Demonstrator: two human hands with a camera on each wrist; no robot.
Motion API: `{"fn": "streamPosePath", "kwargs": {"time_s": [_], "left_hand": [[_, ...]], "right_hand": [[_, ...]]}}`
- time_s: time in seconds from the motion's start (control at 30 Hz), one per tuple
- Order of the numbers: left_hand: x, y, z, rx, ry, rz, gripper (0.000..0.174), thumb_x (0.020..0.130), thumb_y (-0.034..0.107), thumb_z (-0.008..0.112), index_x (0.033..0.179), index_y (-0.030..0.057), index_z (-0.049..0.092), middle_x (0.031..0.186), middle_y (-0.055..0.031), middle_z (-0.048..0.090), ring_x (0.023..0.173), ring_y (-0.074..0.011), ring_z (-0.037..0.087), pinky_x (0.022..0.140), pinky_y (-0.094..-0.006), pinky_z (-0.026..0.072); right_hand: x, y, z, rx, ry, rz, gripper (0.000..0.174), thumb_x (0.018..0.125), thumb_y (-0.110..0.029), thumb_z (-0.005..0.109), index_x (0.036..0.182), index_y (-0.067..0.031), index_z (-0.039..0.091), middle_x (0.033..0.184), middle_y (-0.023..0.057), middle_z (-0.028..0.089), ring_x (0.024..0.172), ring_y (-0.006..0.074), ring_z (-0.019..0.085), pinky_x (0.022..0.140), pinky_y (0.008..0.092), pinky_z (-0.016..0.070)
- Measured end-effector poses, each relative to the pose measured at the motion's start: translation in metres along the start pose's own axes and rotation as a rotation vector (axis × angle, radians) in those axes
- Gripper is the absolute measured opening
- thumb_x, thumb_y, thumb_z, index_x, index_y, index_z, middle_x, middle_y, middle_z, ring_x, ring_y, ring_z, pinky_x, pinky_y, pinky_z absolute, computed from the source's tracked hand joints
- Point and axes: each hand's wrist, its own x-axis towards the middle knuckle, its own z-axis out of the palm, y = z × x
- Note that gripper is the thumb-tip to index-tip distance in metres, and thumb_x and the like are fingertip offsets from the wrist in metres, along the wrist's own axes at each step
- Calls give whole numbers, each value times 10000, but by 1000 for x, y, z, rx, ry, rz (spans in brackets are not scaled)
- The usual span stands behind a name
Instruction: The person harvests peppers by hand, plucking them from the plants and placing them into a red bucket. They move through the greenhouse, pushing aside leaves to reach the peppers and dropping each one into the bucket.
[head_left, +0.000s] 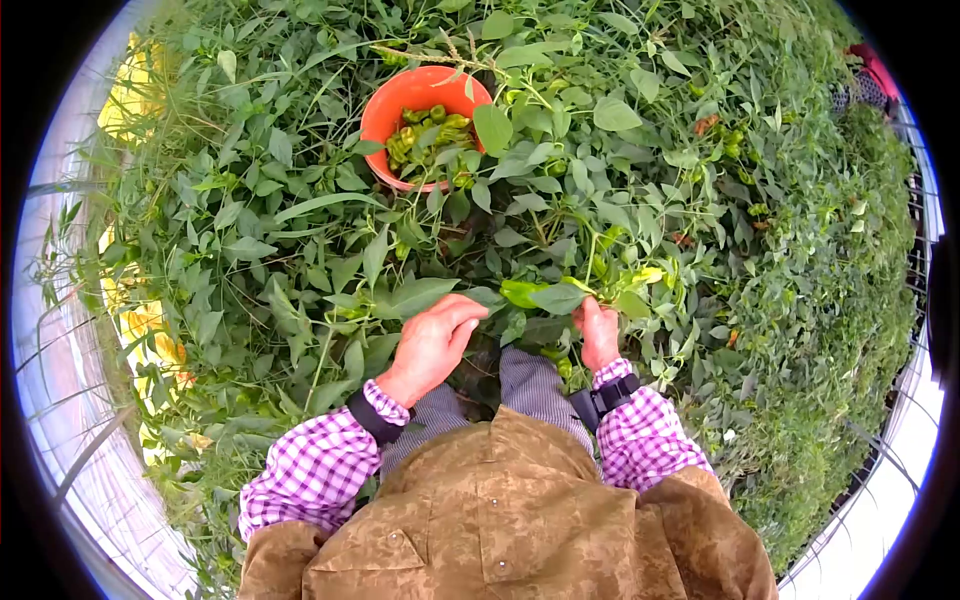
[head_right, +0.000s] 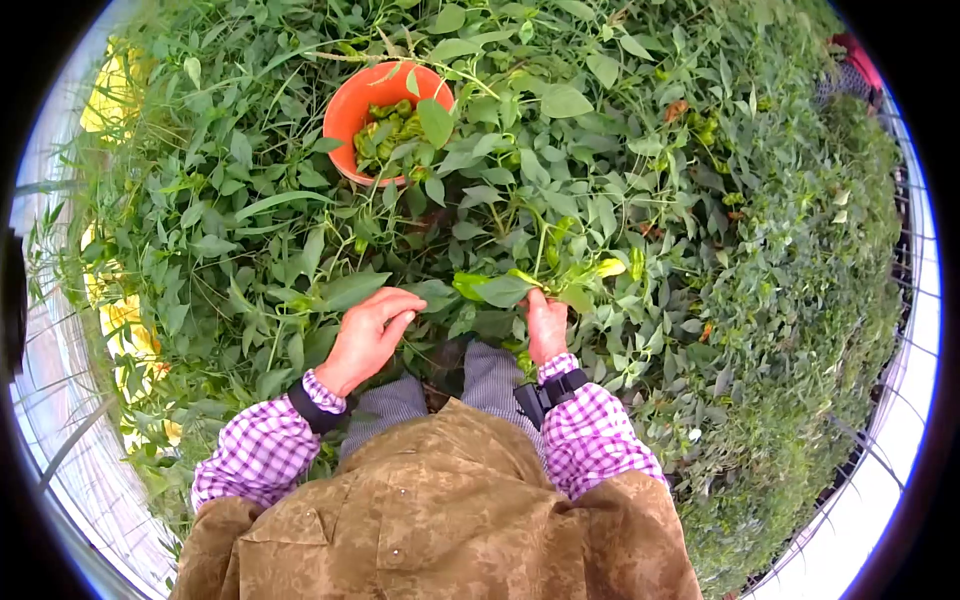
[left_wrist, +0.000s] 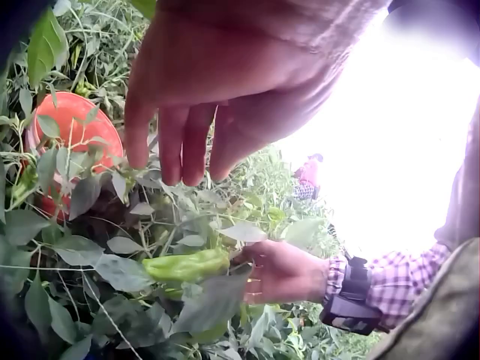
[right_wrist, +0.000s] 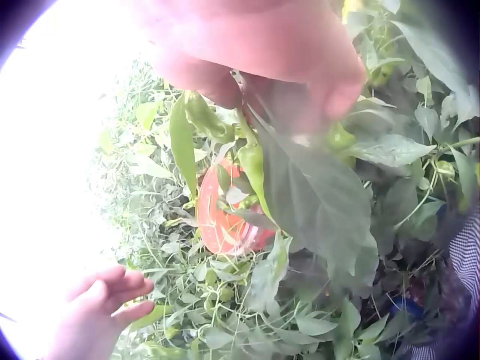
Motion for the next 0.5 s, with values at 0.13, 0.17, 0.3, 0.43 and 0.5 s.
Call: {"fn": "streamPosePath", "kwargs": {"time_s": [0.13, 0.17, 0.3, 0.43, 0.5], "left_hand": [[67, -19, 83, 149, -72, 101, 267, 816, 60, 599, 1081, 53, 630, 1133, -99, 599, 1088, -282, 558, 917, -368, 450], [75, -25, 98, 163, -104, 93, 354, 782, 87, 642, 1132, 62, 597, 1172, -88, 579, 1114, -292, 538, 936, -378, 437], [90, -27, 109, 117, -99, 16, 444, 741, 131, 705, 1148, 25, 564, 1165, -116, 580, 1101, -306, 549, 930, -370, 442], [95, -32, 105, 178, -119, -58, 413, 773, 134, 691, 1127, -27, 554, 1087, -158, 596, 1005, -302, 592, 878, -368, 462], [94, -36, 103, 104, -161, -102, 382, 783, 127, 681, 1112, -27, 564, 1057, -145, 608, 962, -267, 600, 856, -350, 466]], "right_hand": [[14, 36, -4, -180, -207, -368, 218, 759, -90, 618, 974, -55, 600, 878, 88, 595, 787, 247, 590, 684, 370, 474], [17, 47, -2, -182, -165, -406, 269, 716, -108, 659, 973, -85, 581, 849, 109, 539, 786, 302, 554, 656, 414, 449], [16, 50, -6, -270, -147, -308, 259, 881, -264, 618, 1058, -76, 642, 957, 9, 660, 867, 116, 600, 739, 255, 430], [-19, -3, -12, -45, -407, -2, 330, 904, -267, 599, 1162, -61, 593, 1065, 42, 641, 948, 125, 597, 802, 265, 437], [-12, -8, -17, -77, -563, 72, 336, 909, -224, 594, 1183, -32, 577, 1071, 76, 633, 916, 138, 626, 773, 272, 474]]}}
